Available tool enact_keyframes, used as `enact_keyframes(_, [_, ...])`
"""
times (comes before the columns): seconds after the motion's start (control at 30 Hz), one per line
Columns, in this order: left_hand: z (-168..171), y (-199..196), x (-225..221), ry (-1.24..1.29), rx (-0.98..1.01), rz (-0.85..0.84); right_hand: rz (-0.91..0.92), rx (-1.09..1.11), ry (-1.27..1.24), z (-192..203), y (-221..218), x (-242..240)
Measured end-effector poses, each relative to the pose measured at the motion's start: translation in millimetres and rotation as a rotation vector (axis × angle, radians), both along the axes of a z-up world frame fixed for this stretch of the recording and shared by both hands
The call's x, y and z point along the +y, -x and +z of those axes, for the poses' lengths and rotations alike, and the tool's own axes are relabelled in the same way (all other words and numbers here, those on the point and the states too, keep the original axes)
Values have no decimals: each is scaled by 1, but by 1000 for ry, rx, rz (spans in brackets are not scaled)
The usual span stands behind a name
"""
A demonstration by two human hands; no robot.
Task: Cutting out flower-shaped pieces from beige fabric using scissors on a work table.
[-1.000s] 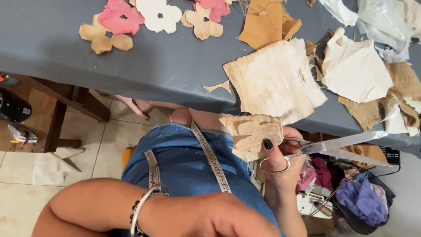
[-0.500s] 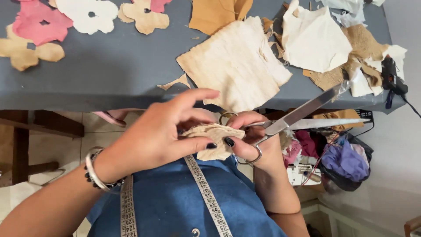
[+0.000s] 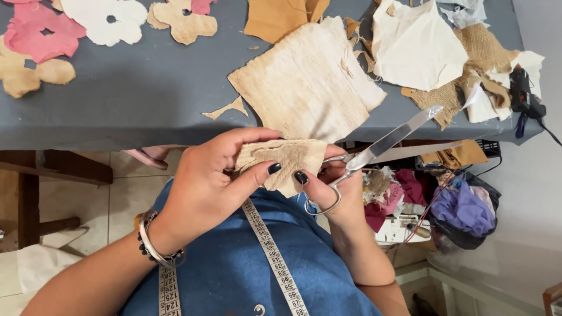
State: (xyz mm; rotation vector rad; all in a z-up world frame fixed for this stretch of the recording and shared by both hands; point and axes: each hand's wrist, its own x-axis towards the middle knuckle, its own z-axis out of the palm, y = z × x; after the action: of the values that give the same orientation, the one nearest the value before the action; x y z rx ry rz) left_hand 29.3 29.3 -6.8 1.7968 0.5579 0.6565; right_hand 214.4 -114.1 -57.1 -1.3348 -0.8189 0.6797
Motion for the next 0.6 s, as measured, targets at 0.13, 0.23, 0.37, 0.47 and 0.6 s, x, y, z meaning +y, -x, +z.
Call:
enact_keyframes(0.13, [-10, 1, 3, 0, -39, -71, 31, -56, -37, -7, -8, -2])
enact_keyframes(0.23, [-6, -1, 6, 118, -28, -145, 73, 0, -39, -6, -10, -2])
enact_keyframes(0.37, [-3, 1, 2, 43, -54, -181, 82, -62, 10, 2, -4, -6])
enact_keyframes(0.47, [-1, 0, -1, -8, -107, -160, 63, -45, -21, 0, -6, -2])
enact_keyframes(0.6, [0, 1, -5, 30, -143, -106, -15, -20, 27, 3, -1, 1])
